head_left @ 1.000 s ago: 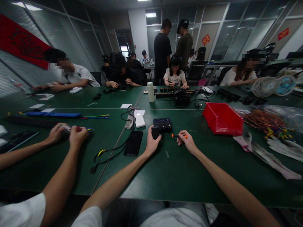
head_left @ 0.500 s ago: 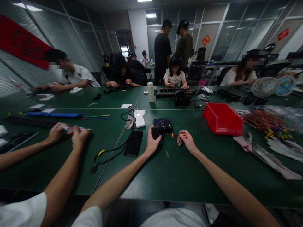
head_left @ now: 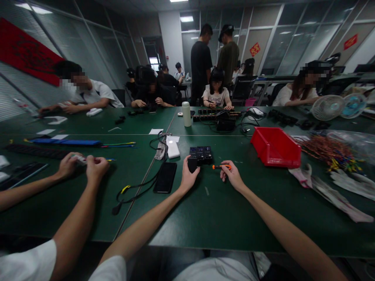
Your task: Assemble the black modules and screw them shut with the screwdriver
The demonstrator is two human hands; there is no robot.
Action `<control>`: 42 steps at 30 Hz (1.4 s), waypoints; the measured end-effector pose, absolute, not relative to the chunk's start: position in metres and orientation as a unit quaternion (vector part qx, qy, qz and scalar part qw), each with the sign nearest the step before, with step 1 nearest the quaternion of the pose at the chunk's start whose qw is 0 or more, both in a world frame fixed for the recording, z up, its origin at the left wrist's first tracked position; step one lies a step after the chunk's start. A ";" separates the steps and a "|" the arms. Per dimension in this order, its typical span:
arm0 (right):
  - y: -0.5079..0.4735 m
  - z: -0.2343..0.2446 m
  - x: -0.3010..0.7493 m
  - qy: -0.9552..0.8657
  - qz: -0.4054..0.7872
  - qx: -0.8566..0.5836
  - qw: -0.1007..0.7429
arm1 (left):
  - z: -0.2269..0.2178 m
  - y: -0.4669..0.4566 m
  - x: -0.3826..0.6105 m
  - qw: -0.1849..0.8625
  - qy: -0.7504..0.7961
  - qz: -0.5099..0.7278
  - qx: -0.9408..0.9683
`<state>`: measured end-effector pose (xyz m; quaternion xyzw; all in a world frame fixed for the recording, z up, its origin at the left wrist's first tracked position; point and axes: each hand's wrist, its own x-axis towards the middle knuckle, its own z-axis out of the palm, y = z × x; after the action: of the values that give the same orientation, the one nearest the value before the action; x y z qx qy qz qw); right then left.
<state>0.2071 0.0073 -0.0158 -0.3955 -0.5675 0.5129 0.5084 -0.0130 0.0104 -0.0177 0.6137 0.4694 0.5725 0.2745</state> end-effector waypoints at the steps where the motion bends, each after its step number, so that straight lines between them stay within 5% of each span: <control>1: 0.008 -0.016 0.207 -0.566 0.512 -0.387 0.517 | -0.018 0.011 -0.013 0.275 0.470 0.572 0.613; 42: 0.007 -0.012 0.206 -0.570 0.502 -0.388 0.522 | -0.017 0.011 -0.012 0.266 0.475 0.574 0.611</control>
<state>0.2058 0.0069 -0.0123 -0.3880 -0.5704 0.5018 0.5219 -0.0124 0.0107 -0.0174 0.6114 0.4754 0.5740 0.2659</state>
